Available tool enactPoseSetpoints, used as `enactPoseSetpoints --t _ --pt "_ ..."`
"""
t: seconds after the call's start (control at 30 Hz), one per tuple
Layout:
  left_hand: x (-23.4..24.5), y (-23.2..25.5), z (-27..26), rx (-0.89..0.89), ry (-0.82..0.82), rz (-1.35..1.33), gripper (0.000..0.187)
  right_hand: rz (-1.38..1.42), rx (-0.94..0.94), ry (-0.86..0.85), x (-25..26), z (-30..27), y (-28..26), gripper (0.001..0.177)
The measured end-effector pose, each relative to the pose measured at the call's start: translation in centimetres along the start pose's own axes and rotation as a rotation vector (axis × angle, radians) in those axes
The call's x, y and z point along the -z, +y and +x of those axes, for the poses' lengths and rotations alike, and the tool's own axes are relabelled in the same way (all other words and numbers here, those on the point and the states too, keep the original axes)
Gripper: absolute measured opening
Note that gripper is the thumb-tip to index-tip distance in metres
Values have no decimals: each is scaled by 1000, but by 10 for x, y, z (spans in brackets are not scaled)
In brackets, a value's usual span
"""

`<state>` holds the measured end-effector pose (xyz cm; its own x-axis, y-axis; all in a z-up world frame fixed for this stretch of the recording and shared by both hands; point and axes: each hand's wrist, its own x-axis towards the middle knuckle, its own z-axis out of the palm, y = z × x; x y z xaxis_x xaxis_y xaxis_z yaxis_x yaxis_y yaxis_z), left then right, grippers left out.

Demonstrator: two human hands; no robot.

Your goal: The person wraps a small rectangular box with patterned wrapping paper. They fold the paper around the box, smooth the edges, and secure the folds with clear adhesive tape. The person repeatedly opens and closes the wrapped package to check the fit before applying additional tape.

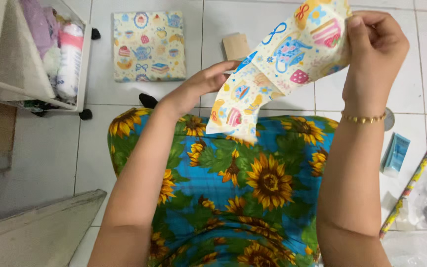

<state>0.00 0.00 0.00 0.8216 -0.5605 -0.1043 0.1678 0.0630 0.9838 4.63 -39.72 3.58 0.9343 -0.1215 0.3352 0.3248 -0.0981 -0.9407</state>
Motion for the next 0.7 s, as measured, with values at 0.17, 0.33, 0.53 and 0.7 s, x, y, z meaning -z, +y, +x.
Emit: enactPoseSetpoints --t 0.17,0.33,0.53,0.7 --pt "1 -5 22 119 38 321 49 -169 108 43 -18 9 42 27" --pt "3 -22 47 190 127 101 36 -673 181 -203 -94 -63 7 91" --pt "12 -27 70 50 175 411 43 -737 199 -526 -172 -99 -38 100" --pt "25 -5 72 270 103 366 56 -592 97 -526 -162 -88 -5 81"
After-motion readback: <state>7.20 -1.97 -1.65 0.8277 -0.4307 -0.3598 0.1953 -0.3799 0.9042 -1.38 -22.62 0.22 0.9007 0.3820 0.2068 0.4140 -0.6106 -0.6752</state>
